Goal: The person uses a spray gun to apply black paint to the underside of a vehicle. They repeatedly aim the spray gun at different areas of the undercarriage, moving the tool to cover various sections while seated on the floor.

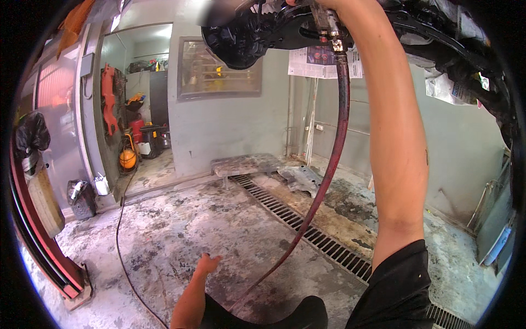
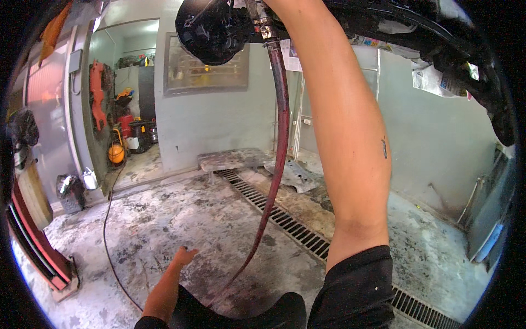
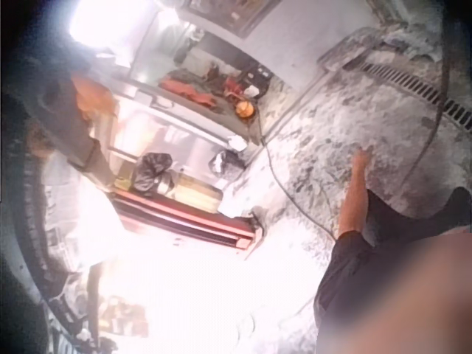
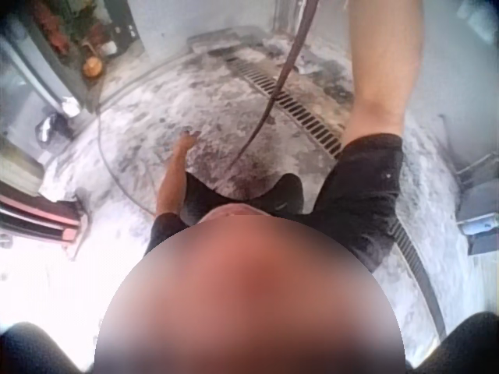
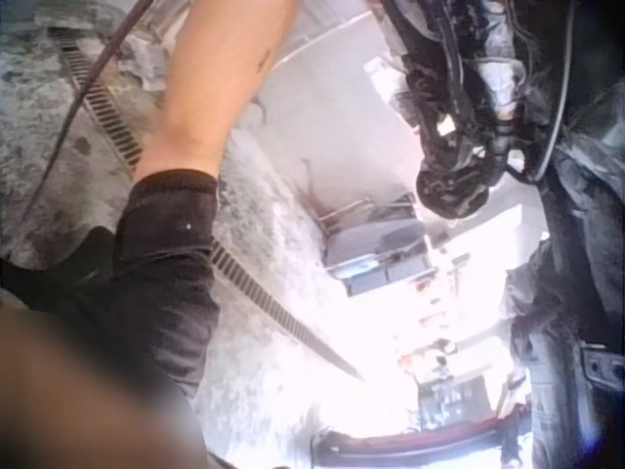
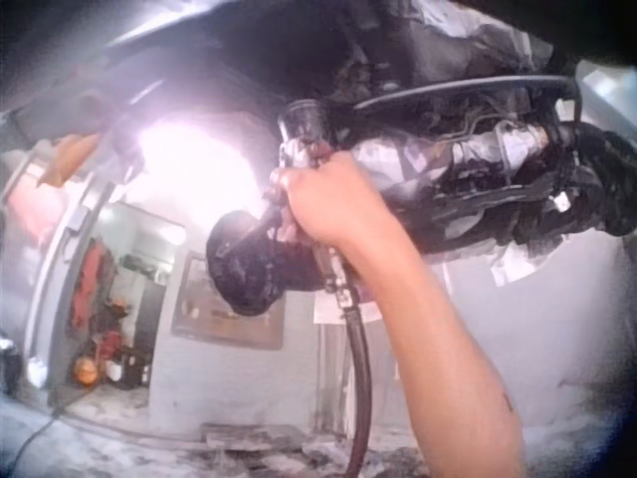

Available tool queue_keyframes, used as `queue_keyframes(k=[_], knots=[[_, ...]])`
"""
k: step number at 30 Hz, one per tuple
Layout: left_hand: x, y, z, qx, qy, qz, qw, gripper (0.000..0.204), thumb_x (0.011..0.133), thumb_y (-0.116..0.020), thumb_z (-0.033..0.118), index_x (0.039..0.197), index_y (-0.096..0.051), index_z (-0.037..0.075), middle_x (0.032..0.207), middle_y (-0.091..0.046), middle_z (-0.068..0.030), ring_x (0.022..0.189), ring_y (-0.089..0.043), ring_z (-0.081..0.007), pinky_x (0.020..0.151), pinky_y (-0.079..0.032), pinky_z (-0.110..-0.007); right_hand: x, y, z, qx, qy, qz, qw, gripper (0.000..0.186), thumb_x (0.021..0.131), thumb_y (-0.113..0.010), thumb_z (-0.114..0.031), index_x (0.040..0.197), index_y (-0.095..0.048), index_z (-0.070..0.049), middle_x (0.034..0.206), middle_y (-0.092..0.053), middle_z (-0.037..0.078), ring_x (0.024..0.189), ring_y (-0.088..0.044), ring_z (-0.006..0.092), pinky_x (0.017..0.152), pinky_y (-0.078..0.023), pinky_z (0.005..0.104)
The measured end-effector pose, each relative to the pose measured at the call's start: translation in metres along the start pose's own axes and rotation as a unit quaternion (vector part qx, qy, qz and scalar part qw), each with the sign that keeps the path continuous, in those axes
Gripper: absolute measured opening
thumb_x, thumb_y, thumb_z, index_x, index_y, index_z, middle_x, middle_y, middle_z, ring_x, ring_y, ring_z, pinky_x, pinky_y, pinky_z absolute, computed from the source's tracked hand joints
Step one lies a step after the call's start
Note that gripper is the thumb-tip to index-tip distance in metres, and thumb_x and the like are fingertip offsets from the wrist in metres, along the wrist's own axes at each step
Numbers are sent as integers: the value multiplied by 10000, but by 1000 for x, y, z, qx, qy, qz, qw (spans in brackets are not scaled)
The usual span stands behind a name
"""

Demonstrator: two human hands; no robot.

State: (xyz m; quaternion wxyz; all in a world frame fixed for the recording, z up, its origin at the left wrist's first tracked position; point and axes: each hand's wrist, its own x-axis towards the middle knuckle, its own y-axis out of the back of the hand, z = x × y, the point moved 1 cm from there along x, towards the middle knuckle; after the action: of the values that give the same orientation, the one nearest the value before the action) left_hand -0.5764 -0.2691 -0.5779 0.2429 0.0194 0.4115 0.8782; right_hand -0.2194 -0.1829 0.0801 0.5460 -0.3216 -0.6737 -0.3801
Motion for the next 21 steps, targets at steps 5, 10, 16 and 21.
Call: queue_keyframes(k=[5,10,16,21], knots=[[4,-2,5,-25,-3,-14,1000,1026,857,-726,597,1460,-392,-163,1457,-502,-355,1382,-497,-441,1114,-435,-450,6,-6,1,-62,13,-8,998,255,961,-588,-114,890,-701,103,755,-707,166,612,-681,224,591,-549,365],[-2,5,11,-40,-10,-14,999,1028,845,-745,583,1466,-391,-155,1434,-528,-348,1367,-517,-432,1103,-442,-452,17,-16,5,-199,134,-58,969,244,949,-591,-101,896,-711,104,727,-706,159,606,-684,224,596,-556,360],[-7,13,15,-62,17,-16,998,1016,848,-752,574,1465,-397,-151,1417,-541,-348,1335,-546,-429,1080,-461,-461,23,-21,7,-24,7,-17,1000,217,924,-640,-102,878,-705,101,723,-705,160,583,-685,230,575,-555,358],[3,10,5,-59,5,-6,998,999,866,-725,610,1463,-418,-130,1393,-563,-343,1326,-552,-424,1074,-462,-471,31,-21,3,-70,33,22,997,252,925,-641,-145,862,-710,89,717,-713,173,595,-701,252,593,-558,384]])
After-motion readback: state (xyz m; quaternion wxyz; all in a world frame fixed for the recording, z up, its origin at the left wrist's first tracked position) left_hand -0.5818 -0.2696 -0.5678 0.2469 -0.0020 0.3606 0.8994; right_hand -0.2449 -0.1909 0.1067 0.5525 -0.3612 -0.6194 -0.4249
